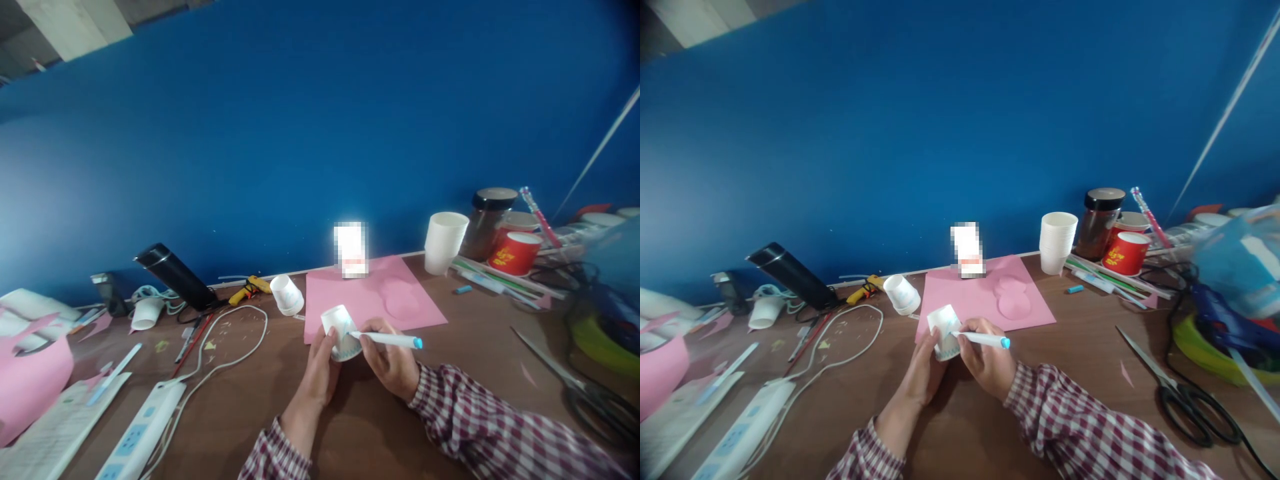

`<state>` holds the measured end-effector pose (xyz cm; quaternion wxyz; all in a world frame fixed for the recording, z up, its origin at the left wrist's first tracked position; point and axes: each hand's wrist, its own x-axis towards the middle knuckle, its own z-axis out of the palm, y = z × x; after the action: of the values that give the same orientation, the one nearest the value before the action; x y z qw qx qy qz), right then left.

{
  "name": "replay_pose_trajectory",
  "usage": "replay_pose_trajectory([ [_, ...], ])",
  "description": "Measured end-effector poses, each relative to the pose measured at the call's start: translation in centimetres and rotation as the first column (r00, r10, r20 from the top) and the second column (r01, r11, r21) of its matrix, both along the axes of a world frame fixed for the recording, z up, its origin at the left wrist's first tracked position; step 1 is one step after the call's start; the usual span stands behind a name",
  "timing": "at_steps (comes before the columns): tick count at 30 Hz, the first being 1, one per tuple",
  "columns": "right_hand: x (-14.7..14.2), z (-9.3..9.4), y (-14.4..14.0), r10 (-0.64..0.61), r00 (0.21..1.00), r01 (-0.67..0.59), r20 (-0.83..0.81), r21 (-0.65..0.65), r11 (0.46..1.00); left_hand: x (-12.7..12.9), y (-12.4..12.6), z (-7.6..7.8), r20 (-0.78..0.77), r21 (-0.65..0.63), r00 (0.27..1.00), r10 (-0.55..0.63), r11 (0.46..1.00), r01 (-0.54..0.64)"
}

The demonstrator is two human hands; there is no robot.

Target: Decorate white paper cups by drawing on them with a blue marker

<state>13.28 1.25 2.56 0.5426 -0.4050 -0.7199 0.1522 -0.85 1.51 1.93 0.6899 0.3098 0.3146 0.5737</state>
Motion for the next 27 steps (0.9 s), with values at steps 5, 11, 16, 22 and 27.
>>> replay_pose_trajectory([
  [5,0.01,-0.13,0.09,-0.01,1.0,0.009,-0.019,-0.026,1.0,0.06,0.01,-0.04,-0.008,0.017,1.0,0.006,1.0,-0.005],
  [11,0.01,-0.16,0.12,-0.017,1.0,0.016,-0.021,-0.022,1.0,-0.06,0.08,-0.2,-0.002,-0.005,1.0,0.013,1.0,-0.013],
  [16,0.14,-0.4,0.31,-0.028,0.999,0.027,-0.033,-0.021,0.999,-0.05,0.08,-0.26,0.008,-0.036,1.0,0.021,0.999,-0.021],
  [22,0.18,-0.35,0.43,-0.027,0.999,0.027,-0.043,-0.007,1.0,-0.03,0.15,-0.46,0.01,-0.049,0.999,0.032,0.998,-0.032],
  [27,0.25,-0.32,0.5,-0.025,0.999,0.024,-0.035,-0.027,0.999,-0.19,0.12,-0.62,-0.013,-0.053,0.999,0.035,0.998,-0.035],
])
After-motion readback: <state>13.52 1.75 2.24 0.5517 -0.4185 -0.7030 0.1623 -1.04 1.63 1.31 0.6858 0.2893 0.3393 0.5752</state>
